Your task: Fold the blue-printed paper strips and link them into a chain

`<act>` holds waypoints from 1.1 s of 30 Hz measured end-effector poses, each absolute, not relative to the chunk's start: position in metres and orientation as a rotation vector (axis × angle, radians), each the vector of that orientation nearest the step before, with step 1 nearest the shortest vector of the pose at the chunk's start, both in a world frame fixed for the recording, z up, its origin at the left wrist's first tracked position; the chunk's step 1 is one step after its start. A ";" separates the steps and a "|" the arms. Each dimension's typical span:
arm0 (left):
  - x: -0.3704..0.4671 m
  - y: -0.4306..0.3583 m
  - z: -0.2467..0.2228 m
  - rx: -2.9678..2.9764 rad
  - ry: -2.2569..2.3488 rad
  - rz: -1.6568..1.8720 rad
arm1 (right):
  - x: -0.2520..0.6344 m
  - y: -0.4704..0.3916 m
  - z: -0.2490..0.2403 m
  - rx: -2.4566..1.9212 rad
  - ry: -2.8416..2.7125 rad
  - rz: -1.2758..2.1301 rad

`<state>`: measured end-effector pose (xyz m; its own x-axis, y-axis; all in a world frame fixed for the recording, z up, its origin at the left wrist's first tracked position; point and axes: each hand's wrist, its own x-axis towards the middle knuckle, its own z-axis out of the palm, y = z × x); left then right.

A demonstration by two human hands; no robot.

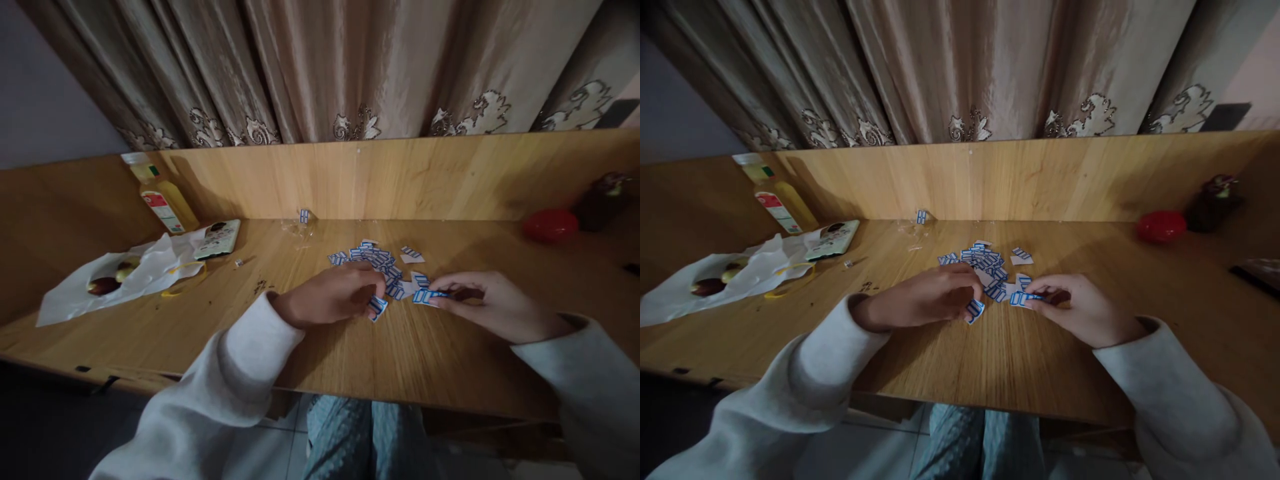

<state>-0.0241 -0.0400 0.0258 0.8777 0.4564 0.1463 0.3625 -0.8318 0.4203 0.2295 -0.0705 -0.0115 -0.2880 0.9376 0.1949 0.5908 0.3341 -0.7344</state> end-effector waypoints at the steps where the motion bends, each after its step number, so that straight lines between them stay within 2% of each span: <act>1: -0.024 -0.040 0.026 2.631 0.620 0.367 | 0.229 -0.071 -0.011 -1.336 -1.984 0.739; 7: -0.001 -0.051 0.010 2.051 0.725 0.833 | 0.227 -0.069 -0.015 -1.299 -1.910 0.859; 11: 0.018 -0.058 -0.010 1.843 0.753 0.811 | 0.226 -0.066 -0.019 -1.278 -1.914 0.896; 20: 0.023 -0.055 -0.021 2.271 0.880 0.942 | 0.224 -0.066 -0.020 -1.211 -1.987 0.954; 30: 0.023 -0.052 -0.018 2.462 0.667 0.862 | 0.224 -0.068 -0.019 -1.214 -1.948 1.015; 33: 0.021 -0.052 -0.014 2.485 0.777 0.841 | 0.225 -0.073 -0.012 -1.229 -1.909 1.094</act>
